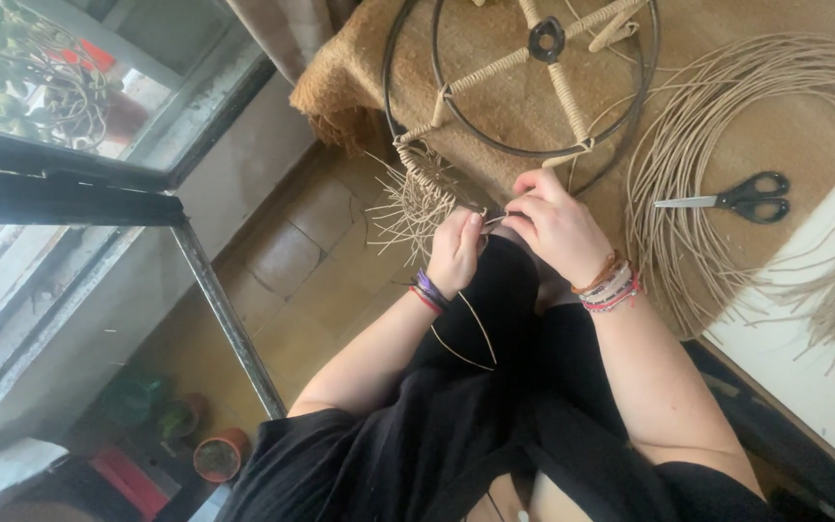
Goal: The person weaves thin natural fibers around a circular metal frame, repeatedly threading and pulling strands through existing loops to build a woven pattern. The person handles the fibers by hand and occasionally adjusts the frame on a work surface.
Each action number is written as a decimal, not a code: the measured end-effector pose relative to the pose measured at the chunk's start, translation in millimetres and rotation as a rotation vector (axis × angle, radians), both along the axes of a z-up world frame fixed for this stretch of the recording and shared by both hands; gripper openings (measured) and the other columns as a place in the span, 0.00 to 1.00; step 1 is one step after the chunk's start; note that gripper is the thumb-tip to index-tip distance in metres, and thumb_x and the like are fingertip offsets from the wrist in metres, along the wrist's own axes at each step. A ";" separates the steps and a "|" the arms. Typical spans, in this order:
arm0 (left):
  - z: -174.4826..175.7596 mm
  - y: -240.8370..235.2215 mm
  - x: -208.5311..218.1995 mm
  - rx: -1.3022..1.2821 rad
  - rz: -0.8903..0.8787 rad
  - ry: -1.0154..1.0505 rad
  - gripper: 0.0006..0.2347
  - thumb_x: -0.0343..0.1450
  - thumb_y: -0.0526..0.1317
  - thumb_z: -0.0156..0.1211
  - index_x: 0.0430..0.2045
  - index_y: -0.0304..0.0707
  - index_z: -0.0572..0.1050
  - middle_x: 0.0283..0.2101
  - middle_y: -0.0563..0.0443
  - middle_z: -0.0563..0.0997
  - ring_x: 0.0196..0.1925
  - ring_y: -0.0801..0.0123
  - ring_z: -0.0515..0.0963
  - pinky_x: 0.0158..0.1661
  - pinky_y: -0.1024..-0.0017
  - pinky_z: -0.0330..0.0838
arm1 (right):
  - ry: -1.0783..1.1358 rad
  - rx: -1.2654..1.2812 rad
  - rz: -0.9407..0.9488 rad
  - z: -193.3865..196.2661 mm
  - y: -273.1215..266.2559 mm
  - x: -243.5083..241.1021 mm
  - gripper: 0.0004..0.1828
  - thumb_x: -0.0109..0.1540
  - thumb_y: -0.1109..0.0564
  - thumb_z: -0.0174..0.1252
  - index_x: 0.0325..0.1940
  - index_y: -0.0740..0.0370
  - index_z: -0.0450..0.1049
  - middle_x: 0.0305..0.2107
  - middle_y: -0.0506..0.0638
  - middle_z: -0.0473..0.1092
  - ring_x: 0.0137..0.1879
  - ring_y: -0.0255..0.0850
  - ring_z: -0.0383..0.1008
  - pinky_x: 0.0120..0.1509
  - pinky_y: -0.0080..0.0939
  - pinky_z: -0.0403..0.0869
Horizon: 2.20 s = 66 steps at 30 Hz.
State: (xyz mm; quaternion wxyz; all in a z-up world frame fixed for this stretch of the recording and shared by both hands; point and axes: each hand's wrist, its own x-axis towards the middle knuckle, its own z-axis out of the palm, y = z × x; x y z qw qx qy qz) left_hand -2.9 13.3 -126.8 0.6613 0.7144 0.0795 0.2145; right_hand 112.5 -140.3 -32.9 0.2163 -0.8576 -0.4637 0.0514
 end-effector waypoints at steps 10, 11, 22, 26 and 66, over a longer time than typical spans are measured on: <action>-11.2 3.9 7.9 0.959 -0.026 0.338 0.23 0.77 0.53 0.41 0.54 0.29 0.66 0.28 0.42 0.81 0.27 0.48 0.85 0.30 0.53 0.78 | -0.124 0.066 0.065 -25.5 11.3 -2.0 0.10 0.67 0.45 0.61 0.50 0.43 0.80 0.40 0.41 0.68 0.42 0.42 0.79 0.44 0.42 0.79; -9.0 11.6 7.2 0.943 -0.070 0.400 0.19 0.76 0.53 0.42 0.47 0.36 0.69 0.25 0.46 0.81 0.27 0.49 0.85 0.29 0.53 0.78 | -0.190 0.038 0.055 -23.2 12.8 -4.8 0.10 0.67 0.43 0.60 0.48 0.44 0.80 0.38 0.41 0.68 0.40 0.41 0.78 0.43 0.41 0.79; -42.6 102.9 -29.1 1.054 -0.077 0.167 0.16 0.77 0.55 0.44 0.34 0.48 0.76 0.24 0.48 0.79 0.28 0.53 0.85 0.31 0.60 0.79 | -0.405 -0.104 -0.050 7.7 41.5 -23.2 0.31 0.70 0.29 0.52 0.21 0.48 0.71 0.20 0.42 0.67 0.24 0.42 0.75 0.32 0.39 0.74; -65.6 81.7 -33.7 0.840 -0.134 0.361 0.17 0.79 0.56 0.42 0.40 0.50 0.77 0.26 0.46 0.81 0.33 0.49 0.85 0.36 0.55 0.79 | -0.399 -0.119 -0.014 -20.6 45.2 -25.9 0.13 0.69 0.39 0.54 0.38 0.44 0.73 0.30 0.39 0.68 0.33 0.39 0.78 0.36 0.38 0.77; 16.8 73.9 41.9 1.008 0.473 -0.372 0.17 0.65 0.47 0.70 0.46 0.50 0.77 0.61 0.46 0.71 0.66 0.47 0.68 0.61 0.52 0.60 | -0.192 -0.017 0.038 -19.1 38.8 -14.4 0.10 0.70 0.45 0.51 0.40 0.48 0.73 0.28 0.44 0.70 0.36 0.46 0.79 0.35 0.45 0.77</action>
